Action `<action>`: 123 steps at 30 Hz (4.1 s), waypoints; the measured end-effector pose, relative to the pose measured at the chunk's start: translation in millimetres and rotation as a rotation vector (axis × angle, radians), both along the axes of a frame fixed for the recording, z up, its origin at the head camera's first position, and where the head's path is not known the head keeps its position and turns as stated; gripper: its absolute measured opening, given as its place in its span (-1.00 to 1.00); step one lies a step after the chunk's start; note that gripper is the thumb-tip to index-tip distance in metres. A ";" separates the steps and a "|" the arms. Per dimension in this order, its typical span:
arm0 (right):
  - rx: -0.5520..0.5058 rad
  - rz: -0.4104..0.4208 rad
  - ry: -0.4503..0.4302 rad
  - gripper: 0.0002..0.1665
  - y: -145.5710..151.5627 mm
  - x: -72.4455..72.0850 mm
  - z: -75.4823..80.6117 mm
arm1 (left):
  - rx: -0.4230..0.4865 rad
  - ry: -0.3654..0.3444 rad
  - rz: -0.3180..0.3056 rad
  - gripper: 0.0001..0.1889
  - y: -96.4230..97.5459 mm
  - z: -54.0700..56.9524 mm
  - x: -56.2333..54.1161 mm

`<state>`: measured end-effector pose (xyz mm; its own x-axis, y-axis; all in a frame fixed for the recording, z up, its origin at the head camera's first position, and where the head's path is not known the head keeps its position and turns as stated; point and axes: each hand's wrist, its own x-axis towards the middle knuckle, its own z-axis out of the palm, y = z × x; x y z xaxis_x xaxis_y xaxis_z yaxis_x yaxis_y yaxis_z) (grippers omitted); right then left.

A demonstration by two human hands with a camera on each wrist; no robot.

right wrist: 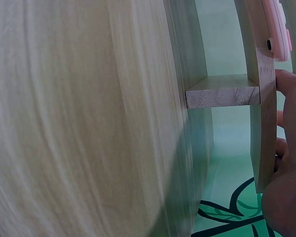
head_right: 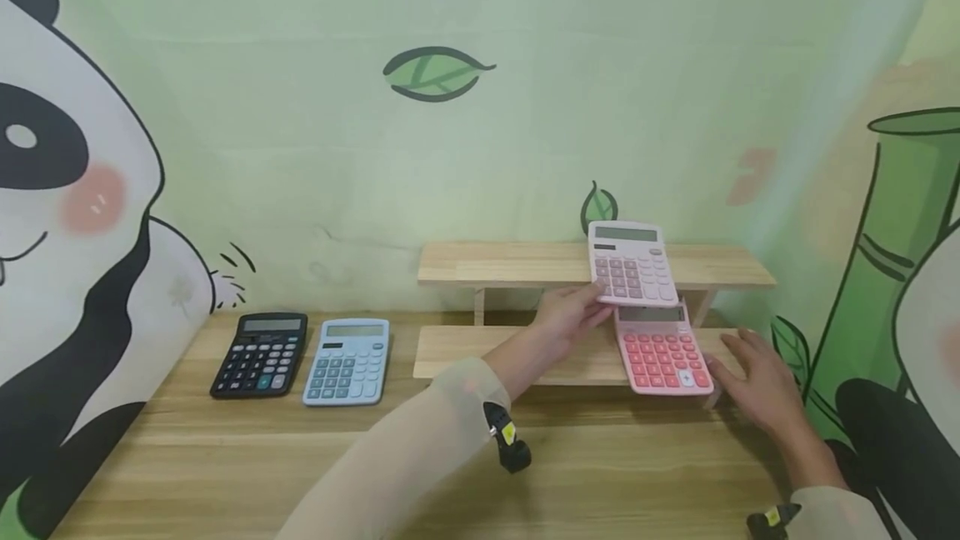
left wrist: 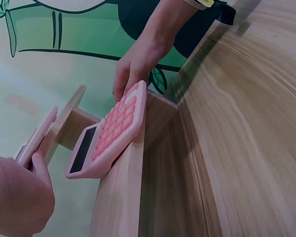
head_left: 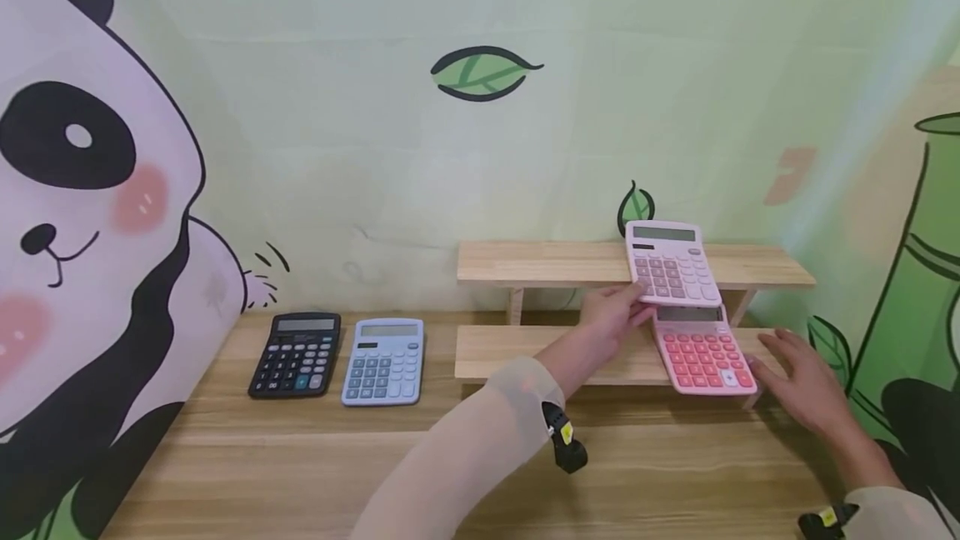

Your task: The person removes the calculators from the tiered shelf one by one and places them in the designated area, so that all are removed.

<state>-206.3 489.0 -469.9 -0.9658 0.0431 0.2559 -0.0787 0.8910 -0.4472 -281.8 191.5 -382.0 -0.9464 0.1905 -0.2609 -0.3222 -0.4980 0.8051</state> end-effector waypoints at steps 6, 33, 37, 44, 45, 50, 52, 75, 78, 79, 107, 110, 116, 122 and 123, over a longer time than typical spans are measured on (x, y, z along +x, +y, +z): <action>0.014 -0.002 0.024 -0.19 5.0 6.1 -1.0 | 0.042 -0.007 -0.044 -0.77 0.9 -1.9 0.3; 0.009 0.008 0.008 -0.18 1.7 -1.6 0.1 | -0.020 0.224 -0.161 -0.63 -34.7 -12.9 -3.2; 0.012 0.010 0.015 -0.20 1.9 -2.4 0.1 | -0.033 0.264 -0.219 -0.60 -55.8 -9.0 -3.8; 0.011 0.013 0.014 -0.20 1.3 -3.1 -2.6 | -0.152 0.355 -0.258 -0.59 -106.0 -14.5 -0.4; 0.014 0.013 0.017 -0.20 0.9 -3.3 -2.8 | -0.167 0.368 -0.258 -0.59 -113.9 -16.5 0.9; 0.011 0.016 0.026 -0.20 2.6 -1.9 -2.3 | -0.213 0.387 -0.278 -0.62 -148.8 -22.9 8.5; 0.004 0.018 0.023 -0.19 3.1 -1.1 -1.9 | -0.241 0.381 -0.282 -0.62 -161.4 -24.2 12.1; -0.007 0.015 -0.001 -0.17 -1.7 -1.8 -0.3 | -0.599 0.331 -0.247 -0.46 -327.9 -1.1 41.4; -0.007 0.019 0.005 -0.18 -2.2 -2.2 -2.3 | -0.670 0.303 -0.230 -0.42 -353.2 -1.8 42.6; -0.007 0.018 0.005 -0.18 -2.4 -2.0 -3.0 | -0.692 0.295 -0.224 -0.40 -361.2 -2.2 42.6; -0.002 0.007 0.001 -0.17 1.5 -3.1 -2.4 | -0.754 0.140 -0.298 -0.28 -543.1 -54.2 68.8; 0.001 0.003 0.008 -0.17 2.1 -3.0 -0.8 | -0.747 0.114 -0.316 -0.26 -553.2 -60.3 72.6; -0.006 0.005 0.010 -0.18 1.6 -3.3 -0.5 | -0.753 0.046 -0.299 -0.23 -568.4 -74.3 82.7; -0.003 -0.003 0.006 -0.18 2.7 -3.2 0.0 | -0.740 -0.022 -0.279 -0.16 -572.6 -83.6 90.8; -0.004 -0.003 0.006 -0.18 2.6 -3.2 0.3 | -0.733 -0.031 -0.280 -0.16 -572.6 -85.0 92.0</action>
<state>-209.5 491.7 -469.6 -0.9641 0.0467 0.2615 -0.0789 0.8896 -0.4499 -189.8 -381.0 -467.1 -0.8790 0.1895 -0.4376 -0.3848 0.2600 0.8856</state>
